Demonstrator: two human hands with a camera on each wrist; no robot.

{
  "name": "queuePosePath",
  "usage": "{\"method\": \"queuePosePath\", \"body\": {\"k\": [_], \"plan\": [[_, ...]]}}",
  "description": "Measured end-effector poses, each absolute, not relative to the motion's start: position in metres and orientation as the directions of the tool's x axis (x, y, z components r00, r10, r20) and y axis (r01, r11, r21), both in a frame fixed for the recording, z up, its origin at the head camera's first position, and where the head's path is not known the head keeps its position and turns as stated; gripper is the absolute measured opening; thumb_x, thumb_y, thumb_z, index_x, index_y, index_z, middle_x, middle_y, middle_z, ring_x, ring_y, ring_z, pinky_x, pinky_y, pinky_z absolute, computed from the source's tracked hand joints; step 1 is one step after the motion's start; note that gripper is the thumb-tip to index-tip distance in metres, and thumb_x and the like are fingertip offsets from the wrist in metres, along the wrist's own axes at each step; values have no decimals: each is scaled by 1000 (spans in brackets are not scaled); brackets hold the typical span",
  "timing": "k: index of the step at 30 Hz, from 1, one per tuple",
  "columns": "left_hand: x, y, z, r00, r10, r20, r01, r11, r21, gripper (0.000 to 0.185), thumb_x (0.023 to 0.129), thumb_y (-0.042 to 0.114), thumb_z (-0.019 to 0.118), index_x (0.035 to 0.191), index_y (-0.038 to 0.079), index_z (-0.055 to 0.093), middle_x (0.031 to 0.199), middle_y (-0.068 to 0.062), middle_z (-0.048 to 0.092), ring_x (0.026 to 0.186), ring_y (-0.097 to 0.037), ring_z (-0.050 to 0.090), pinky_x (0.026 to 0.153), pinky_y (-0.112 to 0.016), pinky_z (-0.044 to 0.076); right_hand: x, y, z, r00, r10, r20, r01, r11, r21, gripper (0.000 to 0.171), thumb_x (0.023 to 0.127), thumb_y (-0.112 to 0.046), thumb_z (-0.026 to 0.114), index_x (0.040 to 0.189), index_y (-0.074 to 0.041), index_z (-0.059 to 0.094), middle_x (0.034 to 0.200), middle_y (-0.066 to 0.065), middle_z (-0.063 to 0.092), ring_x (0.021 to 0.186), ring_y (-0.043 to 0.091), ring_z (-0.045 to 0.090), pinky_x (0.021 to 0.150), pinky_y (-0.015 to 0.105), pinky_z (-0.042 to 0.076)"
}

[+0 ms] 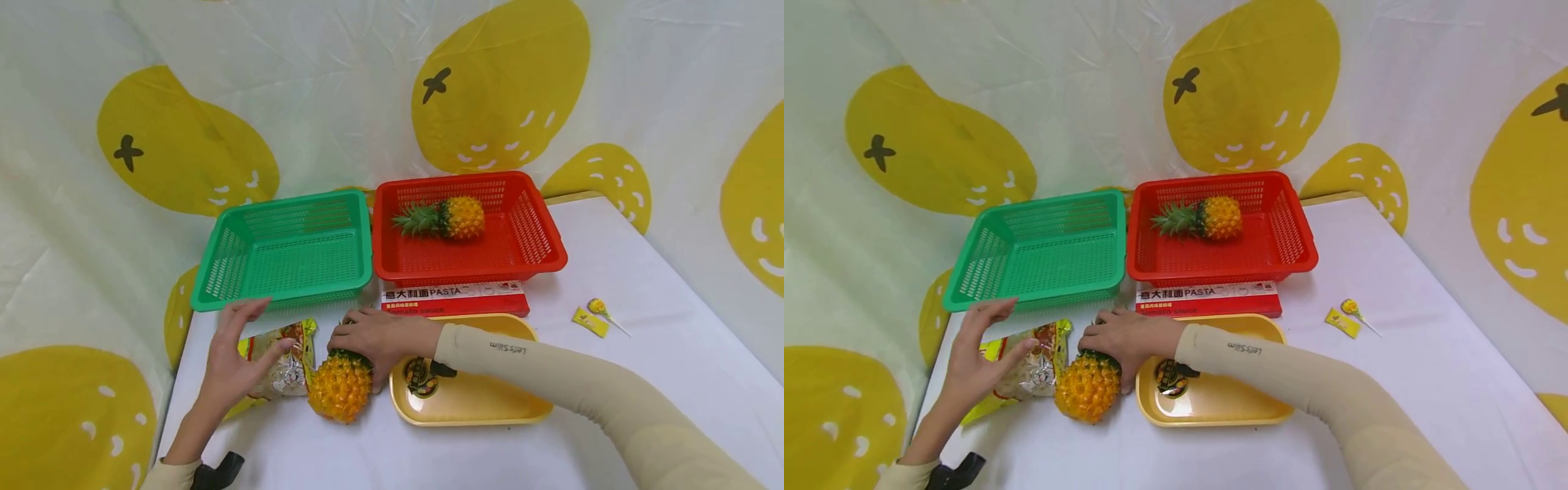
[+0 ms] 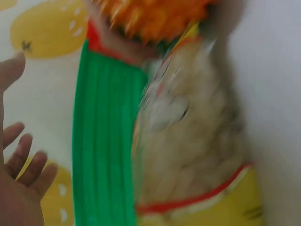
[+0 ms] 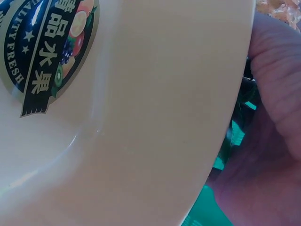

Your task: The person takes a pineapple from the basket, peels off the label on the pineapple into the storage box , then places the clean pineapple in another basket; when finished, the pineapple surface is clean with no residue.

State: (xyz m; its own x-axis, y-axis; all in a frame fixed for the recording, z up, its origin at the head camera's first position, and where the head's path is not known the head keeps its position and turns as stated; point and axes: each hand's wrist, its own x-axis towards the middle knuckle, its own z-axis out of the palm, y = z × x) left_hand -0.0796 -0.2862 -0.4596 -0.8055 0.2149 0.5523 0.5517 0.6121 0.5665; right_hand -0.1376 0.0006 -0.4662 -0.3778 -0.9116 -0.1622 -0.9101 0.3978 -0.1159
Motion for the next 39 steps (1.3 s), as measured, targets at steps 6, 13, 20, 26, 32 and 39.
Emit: {"method": "queuePosePath", "body": {"k": [6,13,20,26,32,39], "plan": [[-111,-318,-456,-751,41,659,518,656,549,70,79,11,91,143,6,63,137,-18,57,126,-32,47,108,-31,32,-138,1,-466,-378,-910,-171,-906,401,-132,102,68,-61,96,153,-27,51,148,-7,52,135,20,41,114,41,36],[-130,-355,-464,-778,-136,613,384,668,637,66,87,14,86,146,6,60,147,-16,53,138,-26,37,115,-45,27,-140,-1,-468,-375,-908,-188,-901,404,-156,102,68,-61,96,154,-30,49,151,-9,50,138,20,39,116,43,35],[-139,-377,-476,-911,-266,315,124,551,825,71,97,22,79,160,13,46,155,-12,44,133,-29,42,118,-39,34,-140,-4,-470,-382,-899,-214,-894,418,-159,99,69,-58,96,151,-30,49,149,-9,51,139,19,38,116,45,35],[-146,-383,-487,-963,-220,155,35,468,883,77,103,21,72,168,19,31,156,-15,39,126,-23,47,99,-13,43,-138,-5,-470,-384,-897,-220,-896,420,-146,98,70,-57,96,152,-31,48,148,-9,51,137,19,39,114,43,36],[-150,-385,-488,-987,-158,44,-19,376,926,83,106,30,67,171,32,15,167,-18,22,141,-33,33,101,-13,40,-140,-4,-473,-374,-905,-203,-903,405,-145,101,69,-57,96,154,-32,47,149,-9,50,137,18,39,114,44,36],[-154,-382,-488,-987,-161,9,-31,245,969,87,104,27,71,170,35,14,166,-18,18,137,-29,32,92,-9,45,-141,-4,-474,-372,-909,-189,-905,400,-146,99,69,-54,96,152,-31,48,147,-8,51,135,19,40,114,45,36]]}}
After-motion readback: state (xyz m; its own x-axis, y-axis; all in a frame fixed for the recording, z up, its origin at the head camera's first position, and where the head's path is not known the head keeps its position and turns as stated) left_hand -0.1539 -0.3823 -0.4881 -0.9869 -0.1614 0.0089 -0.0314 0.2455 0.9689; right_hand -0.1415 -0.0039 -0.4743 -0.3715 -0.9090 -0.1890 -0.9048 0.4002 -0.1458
